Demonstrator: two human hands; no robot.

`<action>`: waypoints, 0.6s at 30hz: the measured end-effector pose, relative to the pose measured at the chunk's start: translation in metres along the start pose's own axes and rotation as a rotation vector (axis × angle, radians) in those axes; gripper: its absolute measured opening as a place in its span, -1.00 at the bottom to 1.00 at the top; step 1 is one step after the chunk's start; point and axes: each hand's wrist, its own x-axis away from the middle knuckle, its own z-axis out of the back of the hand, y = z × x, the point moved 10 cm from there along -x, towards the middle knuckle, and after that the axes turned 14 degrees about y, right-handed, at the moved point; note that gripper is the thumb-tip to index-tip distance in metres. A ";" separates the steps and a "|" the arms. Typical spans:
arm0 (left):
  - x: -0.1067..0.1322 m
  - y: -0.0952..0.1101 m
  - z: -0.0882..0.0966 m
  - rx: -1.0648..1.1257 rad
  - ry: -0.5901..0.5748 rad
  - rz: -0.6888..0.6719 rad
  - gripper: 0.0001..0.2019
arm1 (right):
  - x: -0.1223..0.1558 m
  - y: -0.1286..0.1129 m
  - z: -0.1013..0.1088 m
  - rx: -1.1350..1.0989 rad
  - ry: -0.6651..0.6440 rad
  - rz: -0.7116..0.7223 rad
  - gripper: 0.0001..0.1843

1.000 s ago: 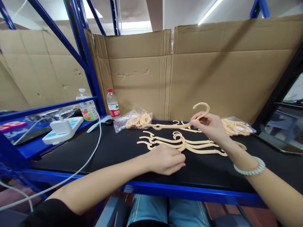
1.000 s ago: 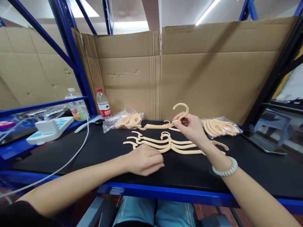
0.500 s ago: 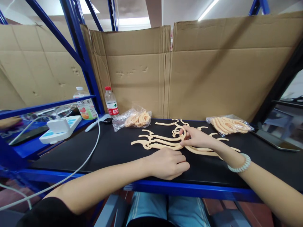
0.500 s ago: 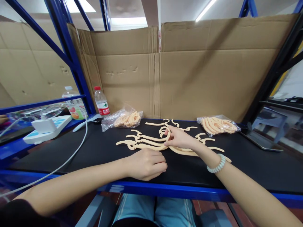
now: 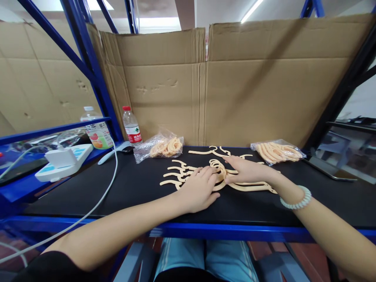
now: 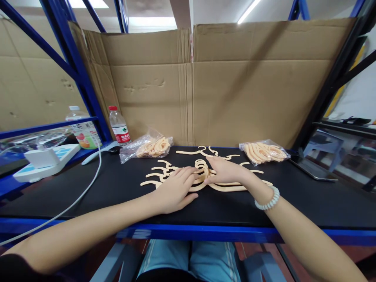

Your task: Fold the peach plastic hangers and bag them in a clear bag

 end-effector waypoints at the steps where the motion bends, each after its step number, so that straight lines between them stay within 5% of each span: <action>1: 0.002 -0.008 -0.005 -0.020 -0.018 0.060 -0.55 | 0.003 -0.003 -0.006 0.019 -0.040 0.025 -0.14; 4: 0.008 -0.030 -0.024 -0.026 -0.128 0.184 -0.55 | 0.008 0.001 -0.033 0.067 -0.142 -0.027 0.01; 8: 0.012 -0.052 -0.041 0.034 -0.208 0.250 -0.53 | 0.001 0.005 -0.054 0.084 -0.052 -0.095 0.04; 18: 0.006 -0.080 -0.054 0.046 -0.206 0.310 -0.47 | -0.021 0.012 -0.055 0.104 0.098 -0.030 -0.05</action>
